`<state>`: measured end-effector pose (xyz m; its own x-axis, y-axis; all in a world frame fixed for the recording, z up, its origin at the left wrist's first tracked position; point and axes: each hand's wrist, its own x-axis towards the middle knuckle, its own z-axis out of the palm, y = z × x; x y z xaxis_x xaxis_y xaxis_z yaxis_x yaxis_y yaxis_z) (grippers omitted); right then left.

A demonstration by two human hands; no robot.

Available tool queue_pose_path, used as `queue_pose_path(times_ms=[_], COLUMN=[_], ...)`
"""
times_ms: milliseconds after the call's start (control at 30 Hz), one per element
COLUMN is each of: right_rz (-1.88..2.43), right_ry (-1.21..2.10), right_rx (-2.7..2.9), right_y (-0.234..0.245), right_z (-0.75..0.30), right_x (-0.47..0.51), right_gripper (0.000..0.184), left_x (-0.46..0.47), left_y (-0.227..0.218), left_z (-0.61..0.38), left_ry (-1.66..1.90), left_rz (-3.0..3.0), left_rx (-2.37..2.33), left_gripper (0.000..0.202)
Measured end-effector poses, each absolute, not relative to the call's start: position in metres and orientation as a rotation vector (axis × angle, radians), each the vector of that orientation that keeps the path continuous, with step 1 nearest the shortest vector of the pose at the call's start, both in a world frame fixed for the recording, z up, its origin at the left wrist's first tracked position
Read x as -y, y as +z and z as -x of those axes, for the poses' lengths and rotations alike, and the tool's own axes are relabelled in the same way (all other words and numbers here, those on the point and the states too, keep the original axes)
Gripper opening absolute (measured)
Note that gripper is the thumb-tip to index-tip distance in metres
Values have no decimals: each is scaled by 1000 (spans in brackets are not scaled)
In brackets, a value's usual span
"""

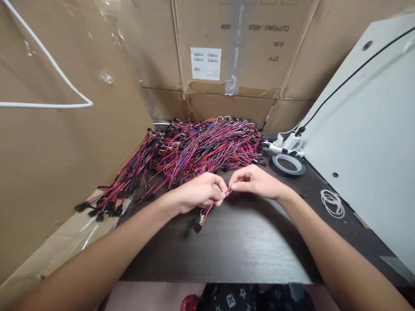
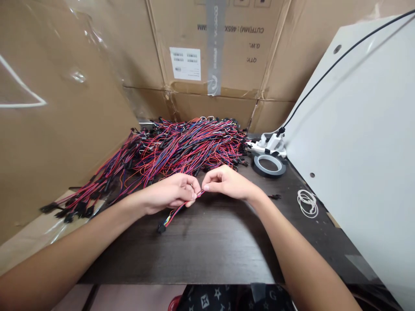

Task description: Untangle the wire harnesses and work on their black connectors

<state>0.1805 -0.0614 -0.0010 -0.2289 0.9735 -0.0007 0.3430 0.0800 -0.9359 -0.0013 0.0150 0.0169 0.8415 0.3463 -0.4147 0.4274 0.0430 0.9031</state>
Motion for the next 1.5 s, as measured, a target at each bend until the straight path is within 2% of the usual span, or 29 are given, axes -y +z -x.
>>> queue_pose_path(times_ms=[100, 467, 667, 1000, 1100, 1233, 1333, 1433, 1500], right_rz=[1302, 1308, 1357, 1471, 1596, 1820, 1712, 1739, 1841], right_ry=[1145, 1142, 1149, 1115, 948, 395, 313, 65, -135], right_rx=[1624, 1630, 1637, 1759, 1868, 2099, 2114, 1841, 1476], right_y=[1, -1, -6, -15, -10, 19, 42, 40, 18], right_z=[-182, -182, -185, -178, -173, -164, -157, -155, -163], right_x=[62, 61, 59, 53, 54, 84, 129, 183, 224], right_gripper=[23, 24, 24, 20, 13, 14, 18, 13, 12], left_x=[-17, -7, -8, -15, -15, -14, -15, -16, -15], left_y=[17, 13, 14, -5, -4, -1, -1, -3, -3], left_z=[2, 0, -2, -2, -2, -2, -2, -3, -4], left_ry=[-117, -50, -5, 125, 133, 127, 123, 87, 57], left_rz=[-1324, -1402, -1685, -2240, -2281, -2305, -2318, -2313, -2289], left_rx=[-584, -671, -788, -761, -774, -757, -755, -773, -764], left_gripper=[9, 7, 3, 13, 13, 14, 15, 15, 14])
